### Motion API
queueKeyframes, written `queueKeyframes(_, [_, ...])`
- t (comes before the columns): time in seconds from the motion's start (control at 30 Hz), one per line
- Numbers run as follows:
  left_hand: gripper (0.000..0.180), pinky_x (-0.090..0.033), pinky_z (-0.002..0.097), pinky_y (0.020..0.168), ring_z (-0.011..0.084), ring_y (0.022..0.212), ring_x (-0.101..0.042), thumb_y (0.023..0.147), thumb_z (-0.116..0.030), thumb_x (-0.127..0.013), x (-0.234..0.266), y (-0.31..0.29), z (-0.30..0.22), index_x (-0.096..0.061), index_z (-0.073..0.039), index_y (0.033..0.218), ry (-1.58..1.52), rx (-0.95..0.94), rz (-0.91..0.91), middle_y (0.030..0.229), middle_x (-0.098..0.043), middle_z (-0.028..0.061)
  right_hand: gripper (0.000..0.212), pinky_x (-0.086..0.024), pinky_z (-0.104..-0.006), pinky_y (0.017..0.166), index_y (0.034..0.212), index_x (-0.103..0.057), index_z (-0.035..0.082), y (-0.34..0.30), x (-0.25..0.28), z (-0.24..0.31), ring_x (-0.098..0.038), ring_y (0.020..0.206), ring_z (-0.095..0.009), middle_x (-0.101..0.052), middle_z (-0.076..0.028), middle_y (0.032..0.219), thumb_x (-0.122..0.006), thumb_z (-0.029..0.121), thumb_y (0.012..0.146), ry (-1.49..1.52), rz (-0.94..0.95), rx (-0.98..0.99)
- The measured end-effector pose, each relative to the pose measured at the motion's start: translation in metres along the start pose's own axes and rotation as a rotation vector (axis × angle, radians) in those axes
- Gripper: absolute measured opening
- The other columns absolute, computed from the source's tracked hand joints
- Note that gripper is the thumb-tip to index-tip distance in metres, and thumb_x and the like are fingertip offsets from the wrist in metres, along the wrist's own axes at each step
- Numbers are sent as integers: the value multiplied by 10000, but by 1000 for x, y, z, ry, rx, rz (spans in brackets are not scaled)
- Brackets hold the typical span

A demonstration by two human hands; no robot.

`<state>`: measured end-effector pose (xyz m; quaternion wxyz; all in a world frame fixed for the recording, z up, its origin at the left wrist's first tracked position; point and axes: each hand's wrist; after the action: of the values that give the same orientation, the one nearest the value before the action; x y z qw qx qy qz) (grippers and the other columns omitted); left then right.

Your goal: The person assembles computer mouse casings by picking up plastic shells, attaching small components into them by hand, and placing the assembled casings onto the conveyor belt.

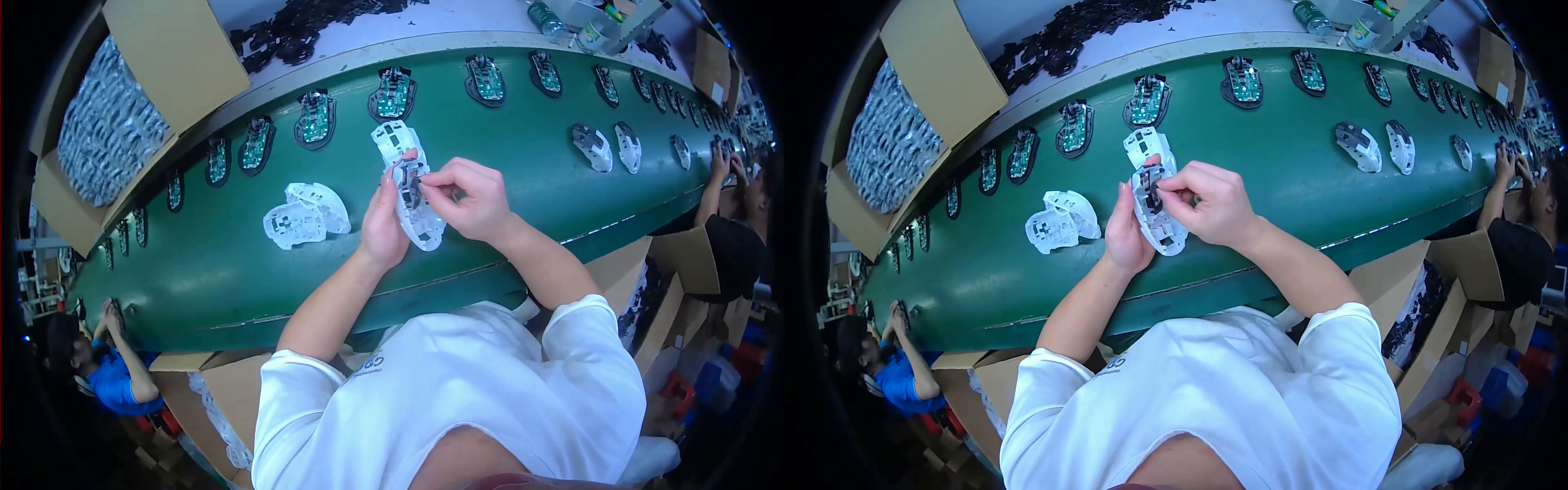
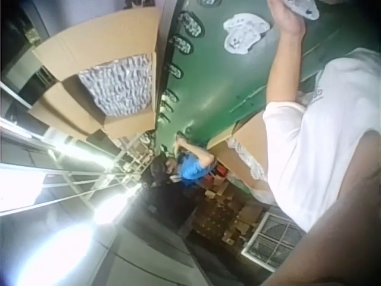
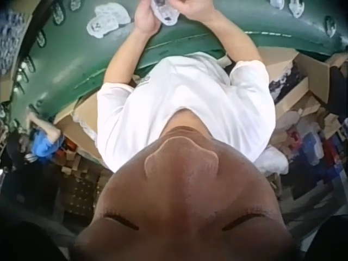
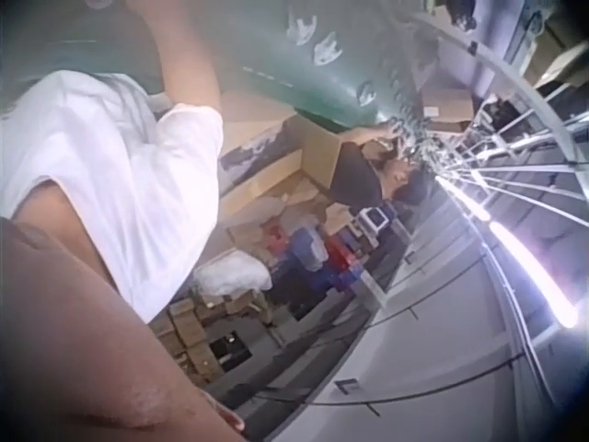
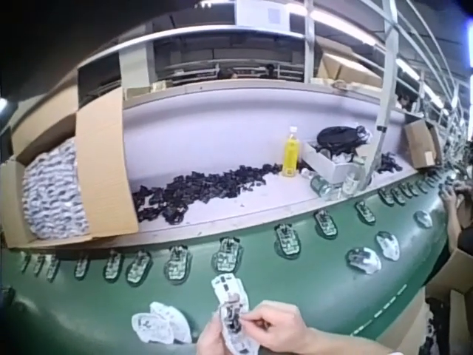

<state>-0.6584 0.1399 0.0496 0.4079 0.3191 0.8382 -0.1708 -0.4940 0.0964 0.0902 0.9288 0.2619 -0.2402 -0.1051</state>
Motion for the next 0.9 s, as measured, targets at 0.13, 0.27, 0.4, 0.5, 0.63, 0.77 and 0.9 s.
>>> queueKeyframes(0.13, [624, -417, 414, 1111, 237, 1267, -553, 1105, -467, -361, 2, -1, -4, -340, -43, 1563, 140, -41, -12, 1385, -551, 126, 101, -521, -255, 556, 906, -727, -29, -5, 4, 0, -657, 645, -123, -693, -92, 785, -771, -47, 818, 73, -43, -64])
queueKeyframes(0.27, [642, -422, 403, 1102, 245, 1243, -564, 1101, -472, -377, 5, -2, -8, -328, -28, 1563, 107, -44, 30, 1358, -560, 147, 108, -516, -251, 553, 902, -721, -13, -8, -5, 2, -653, 633, -125, -688, -86, 782, -781, -35, 815, -9, 58, -23])
queueKeyframes(0.4, [650, -429, 417, 1111, 261, 1289, -549, 1107, -478, -348, 10, -1, -10, -298, -37, 1581, 223, -83, 60, 1425, -528, 154, 117, -497, -259, 536, 896, -712, 8, -3, -22, 10, -629, 598, -130, -686, -81, 785, -796, 0, 814, -75, 34, -30])
queueKeyframes(0.5, [694, -420, 388, 1106, 247, 1289, -543, 1089, -485, -415, 10, -2, -9, -298, 3, 1569, 453, -109, 70, 1430, -509, 170, 116, -487, -270, 527, 884, -706, 13, -4, -23, 6, -611, 575, -136, -685, -76, 778, -801, 23, 818, 19, 40, -216])
queueKeyframes(0.63, [704, -430, 344, 1058, 207, 1208, -568, 1069, -476, -481, 12, -3, -16, -351, 33, 1538, 436, -101, 130, 1319, -578, 145, 145, -478, -268, 522, 896, -714, 21, -4, -19, 4, -592, 573, -137, -671, -66, 800, -823, 61, 810, -94, 60, -11])
queueKeyframes(0.77, [703, -516, 377, 989, 250, 1113, -649, 1057, -560, -414, 16, -5, -18, -428, -9, 1495, 27, 54, 26, 1290, -621, 157, 286, -508, -302, 606, 1018, -715, 30, -5, -21, 19, -604, 725, -182, -571, -121, 1037, -845, 103, 773, -55, 68, -9])
queueKeyframes(0.9, [780, -500, 458, 1020, 299, 1183, -616, 1044, -647, -284, 13, -4, -27, -407, -38, 1516, -27, -18, -30, 1348, -606, 194, 373, -511, -312, 740, 1118, -591, 34, -4, -25, 9, -586, 885, -172, -545, -136, 1117, -779, 39, 796, 27, -53, -84])
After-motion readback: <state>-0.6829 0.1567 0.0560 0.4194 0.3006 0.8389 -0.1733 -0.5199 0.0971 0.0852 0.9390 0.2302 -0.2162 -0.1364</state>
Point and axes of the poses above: each hand's wrist, its own y-axis towards the middle knuckle, its own x-axis out of the back of the hand, z = x × y
